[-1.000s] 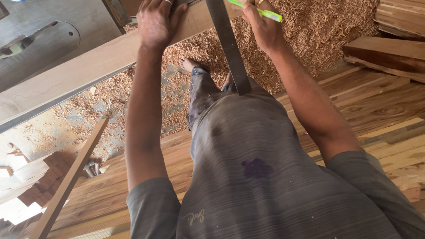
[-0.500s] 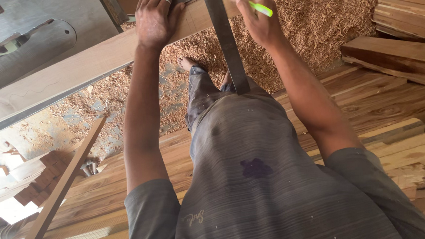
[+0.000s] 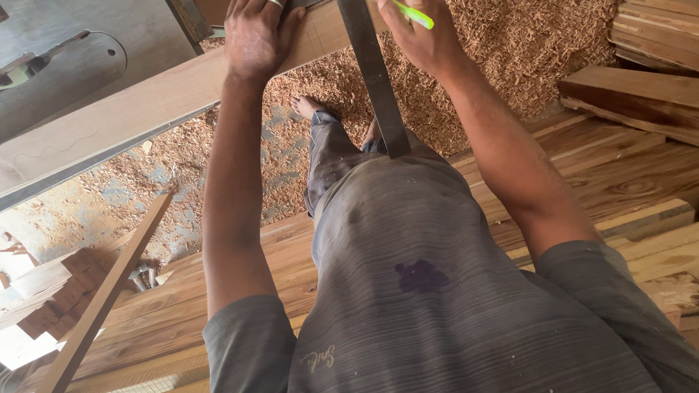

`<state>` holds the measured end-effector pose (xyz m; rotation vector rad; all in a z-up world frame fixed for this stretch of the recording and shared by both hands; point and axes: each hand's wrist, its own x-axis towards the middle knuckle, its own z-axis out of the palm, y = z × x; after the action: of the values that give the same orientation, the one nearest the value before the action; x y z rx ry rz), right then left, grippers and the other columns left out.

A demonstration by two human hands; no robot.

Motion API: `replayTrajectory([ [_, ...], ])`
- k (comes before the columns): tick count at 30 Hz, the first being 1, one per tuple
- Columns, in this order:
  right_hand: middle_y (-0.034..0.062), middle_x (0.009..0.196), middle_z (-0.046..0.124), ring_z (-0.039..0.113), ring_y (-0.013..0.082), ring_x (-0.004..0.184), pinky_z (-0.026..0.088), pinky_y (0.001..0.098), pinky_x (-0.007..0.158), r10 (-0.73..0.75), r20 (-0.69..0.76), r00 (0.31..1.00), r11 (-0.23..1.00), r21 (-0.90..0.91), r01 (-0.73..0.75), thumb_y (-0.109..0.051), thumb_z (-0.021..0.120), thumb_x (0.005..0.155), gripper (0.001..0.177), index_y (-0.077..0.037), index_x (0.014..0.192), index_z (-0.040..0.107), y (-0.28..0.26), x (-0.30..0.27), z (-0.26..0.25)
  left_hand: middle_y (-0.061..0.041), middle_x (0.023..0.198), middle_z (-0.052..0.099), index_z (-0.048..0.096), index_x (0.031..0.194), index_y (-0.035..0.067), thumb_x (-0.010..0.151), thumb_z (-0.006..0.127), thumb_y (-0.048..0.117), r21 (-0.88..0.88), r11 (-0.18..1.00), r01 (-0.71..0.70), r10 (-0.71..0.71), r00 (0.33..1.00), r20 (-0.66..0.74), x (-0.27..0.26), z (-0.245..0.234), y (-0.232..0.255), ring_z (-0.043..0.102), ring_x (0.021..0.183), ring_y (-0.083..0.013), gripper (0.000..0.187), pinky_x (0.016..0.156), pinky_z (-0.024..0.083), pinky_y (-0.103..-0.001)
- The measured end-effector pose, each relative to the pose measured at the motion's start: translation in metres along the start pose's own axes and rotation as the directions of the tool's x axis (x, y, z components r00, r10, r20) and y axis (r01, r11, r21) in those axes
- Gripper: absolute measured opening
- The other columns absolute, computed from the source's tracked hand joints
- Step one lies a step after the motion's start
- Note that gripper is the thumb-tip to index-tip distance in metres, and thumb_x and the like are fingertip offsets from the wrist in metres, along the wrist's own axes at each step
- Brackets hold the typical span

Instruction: The person uses a try square and a green pencil to mark straight lines on wooden planks. They repeatedly position the square on the wood and draw lines along its edge, preparing the planks for cutting.

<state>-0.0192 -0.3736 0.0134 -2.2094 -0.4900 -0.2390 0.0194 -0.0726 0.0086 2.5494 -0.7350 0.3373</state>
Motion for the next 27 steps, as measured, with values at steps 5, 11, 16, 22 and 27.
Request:
replayTrajectory([
  [5,0.0161,0.101,0.070,0.070,0.0264,0.093,0.058,0.0433,0.078,0.037,0.108,0.993,0.991,-0.130,-0.023,-0.016,0.063,0.112,0.014,-0.004,0.118,0.068,-0.018,0.001,-0.018,-0.009,0.125,0.068,0.069,0.133,0.006,0.102,0.076,0.028,-0.032,0.999,-0.023,0.022,1.000,-0.017,0.000,-0.002,0.000,0.064,0.115,-0.0290,0.039,0.092,0.052,-0.047],
  [11,0.0138,0.093,0.076,0.067,0.0192,0.078,0.055,0.0377,0.069,0.084,0.325,0.942,0.985,-0.171,-0.028,-0.022,0.059,0.109,0.020,-0.009,0.112,0.073,-0.031,-0.022,-0.049,-0.011,0.123,0.068,0.069,0.132,0.006,0.104,0.075,0.031,-0.020,1.000,0.007,-0.007,1.000,0.014,-0.004,0.003,-0.003,0.064,0.113,-0.0302,0.039,0.093,0.052,-0.048],
  [16,0.0175,0.102,0.077,0.058,0.0173,0.055,0.034,0.0229,0.036,0.452,0.205,0.868,0.885,0.019,-0.465,-0.025,0.046,0.111,0.031,-0.005,0.127,0.065,-0.014,-0.027,-0.039,-0.016,0.111,0.069,0.071,0.121,0.003,0.102,0.075,0.060,0.102,0.994,0.037,-0.039,0.999,0.019,0.004,0.021,-0.014,0.065,0.104,-0.0304,0.060,0.085,0.052,-0.047],
  [22,0.0231,0.135,0.072,0.076,0.0281,0.116,0.061,0.0345,0.084,0.558,0.088,0.825,0.790,0.249,-0.560,-0.043,0.048,0.112,0.048,-0.004,0.138,0.059,0.012,-0.037,-0.021,-0.012,0.088,0.072,0.072,0.097,0.006,0.083,0.078,0.083,0.021,0.972,0.234,-0.231,0.934,0.272,0.035,0.020,-0.027,0.072,0.076,-0.0281,0.078,0.071,0.057,-0.046],
  [27,0.0272,0.151,0.050,0.058,0.0406,0.136,0.052,0.0530,0.109,0.570,0.165,0.805,0.770,0.236,-0.593,-0.064,0.059,0.098,0.077,-0.004,0.146,0.047,0.003,-0.025,-0.027,-0.012,0.083,0.073,0.071,0.102,0.005,0.089,0.075,0.083,-0.008,0.931,0.364,-0.360,0.925,0.124,0.030,-0.006,-0.073,0.073,0.071,-0.0268,0.079,0.065,0.059,-0.044],
])
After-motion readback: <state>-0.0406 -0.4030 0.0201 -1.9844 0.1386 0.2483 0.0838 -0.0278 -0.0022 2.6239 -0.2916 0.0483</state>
